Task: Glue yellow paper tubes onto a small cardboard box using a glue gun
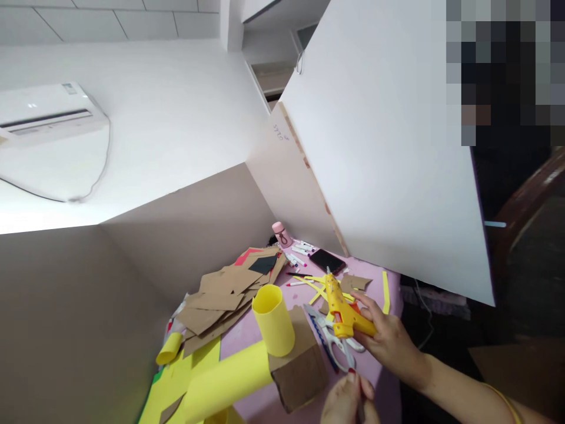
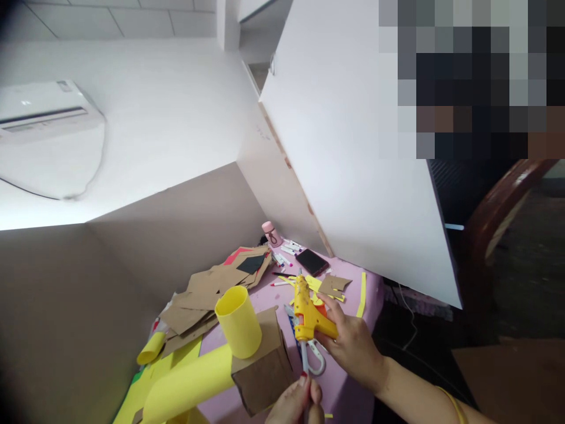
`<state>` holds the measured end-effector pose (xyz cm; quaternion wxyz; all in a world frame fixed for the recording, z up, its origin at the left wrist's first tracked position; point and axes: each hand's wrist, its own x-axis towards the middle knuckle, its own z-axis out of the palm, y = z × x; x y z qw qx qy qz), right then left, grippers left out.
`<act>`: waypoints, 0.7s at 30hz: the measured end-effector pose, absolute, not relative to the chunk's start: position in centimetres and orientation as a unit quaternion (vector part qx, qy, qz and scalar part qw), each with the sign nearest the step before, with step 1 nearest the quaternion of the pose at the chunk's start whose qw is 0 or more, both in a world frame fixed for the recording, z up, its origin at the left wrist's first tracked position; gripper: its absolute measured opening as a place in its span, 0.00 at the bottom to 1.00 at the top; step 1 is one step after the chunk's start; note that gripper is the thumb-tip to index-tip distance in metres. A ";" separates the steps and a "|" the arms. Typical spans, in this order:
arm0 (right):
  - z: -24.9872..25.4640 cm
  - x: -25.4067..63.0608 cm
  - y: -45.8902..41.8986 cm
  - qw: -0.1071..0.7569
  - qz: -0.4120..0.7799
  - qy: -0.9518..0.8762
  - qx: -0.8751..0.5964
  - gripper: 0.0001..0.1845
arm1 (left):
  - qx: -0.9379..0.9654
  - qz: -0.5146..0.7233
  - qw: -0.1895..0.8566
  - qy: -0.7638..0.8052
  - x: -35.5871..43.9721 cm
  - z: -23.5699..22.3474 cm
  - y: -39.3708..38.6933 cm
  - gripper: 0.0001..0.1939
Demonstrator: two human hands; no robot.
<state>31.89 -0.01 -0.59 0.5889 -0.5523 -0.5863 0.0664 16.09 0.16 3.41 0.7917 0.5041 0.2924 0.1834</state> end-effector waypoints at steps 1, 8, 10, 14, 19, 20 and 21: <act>-0.5 31.8 0.0 0.592 0.071 -0.586 -0.548 0.27 | 0.505 0.175 0.792 0.296 16.0 3.5 0.3 0.23; 0.0 31.4 -0.2 0.607 0.097 -0.585 -0.529 0.26 | 0.506 0.144 0.789 0.319 14.8 4.1 0.8 0.21; 0.2 31.4 -0.2 0.605 0.098 -0.586 -0.530 0.27 | 0.511 0.153 0.784 0.319 14.8 4.1 0.9 0.22; 0.5 31.3 -0.3 0.602 0.100 -0.590 -0.528 0.27 | 0.557 0.132 0.754 0.323 15.1 4.6 1.0 0.26; 0.5 31.2 -0.3 0.597 0.077 -0.596 -0.532 0.25 | 0.580 0.140 0.742 0.308 14.7 5.6 0.7 0.26; 0.4 31.1 -0.3 0.597 0.075 -0.593 -0.535 0.25 | 0.573 0.156 0.744 0.307 14.6 5.6 0.5 0.26; 0.3 31.0 -0.3 0.597 0.074 -0.592 -0.536 0.25 | 0.567 0.172 0.744 0.310 14.6 5.4 0.3 0.28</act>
